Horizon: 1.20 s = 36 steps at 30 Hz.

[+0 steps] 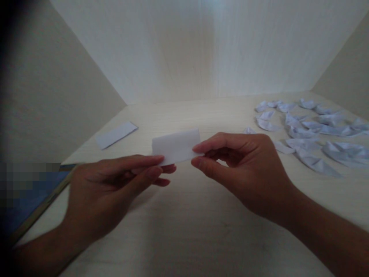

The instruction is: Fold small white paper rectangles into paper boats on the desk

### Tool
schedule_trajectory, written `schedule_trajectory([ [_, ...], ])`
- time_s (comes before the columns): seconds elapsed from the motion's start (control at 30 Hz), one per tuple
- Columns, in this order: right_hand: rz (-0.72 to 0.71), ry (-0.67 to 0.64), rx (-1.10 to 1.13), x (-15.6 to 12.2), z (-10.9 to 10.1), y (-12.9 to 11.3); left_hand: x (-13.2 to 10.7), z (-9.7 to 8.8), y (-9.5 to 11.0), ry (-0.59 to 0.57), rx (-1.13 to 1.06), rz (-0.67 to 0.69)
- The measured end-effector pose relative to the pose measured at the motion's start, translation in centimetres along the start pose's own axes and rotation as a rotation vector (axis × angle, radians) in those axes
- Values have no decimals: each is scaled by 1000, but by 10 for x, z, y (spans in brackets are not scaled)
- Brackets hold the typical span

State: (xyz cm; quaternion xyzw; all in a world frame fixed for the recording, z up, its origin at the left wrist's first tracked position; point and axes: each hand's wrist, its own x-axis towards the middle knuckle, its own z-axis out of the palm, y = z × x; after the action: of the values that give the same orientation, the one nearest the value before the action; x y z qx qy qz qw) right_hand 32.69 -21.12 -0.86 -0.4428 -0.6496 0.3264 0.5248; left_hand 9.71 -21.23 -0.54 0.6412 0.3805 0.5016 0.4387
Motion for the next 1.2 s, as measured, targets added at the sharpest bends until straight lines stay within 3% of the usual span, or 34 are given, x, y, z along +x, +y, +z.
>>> schedule_trajectory([
  [0.27, 3, 1, 54, -2, 2, -1, 1, 2, 5, 44, 37, -94],
  [0.43, 89, 61, 117, -2, 8, 0, 4, 3, 4, 53, -21, -144],
  [0.73, 257, 39, 297, 2, 7, 3, 12, -2, -6, -16, -116, -326],
  [1.0, 211, -100, 124, 3, 3, 4, 8, 0, 2, 45, -1, -251],
  [1.2, 194, -191, -10, 0, 8, 0, 7, 1, 3, 17, 36, -222],
])
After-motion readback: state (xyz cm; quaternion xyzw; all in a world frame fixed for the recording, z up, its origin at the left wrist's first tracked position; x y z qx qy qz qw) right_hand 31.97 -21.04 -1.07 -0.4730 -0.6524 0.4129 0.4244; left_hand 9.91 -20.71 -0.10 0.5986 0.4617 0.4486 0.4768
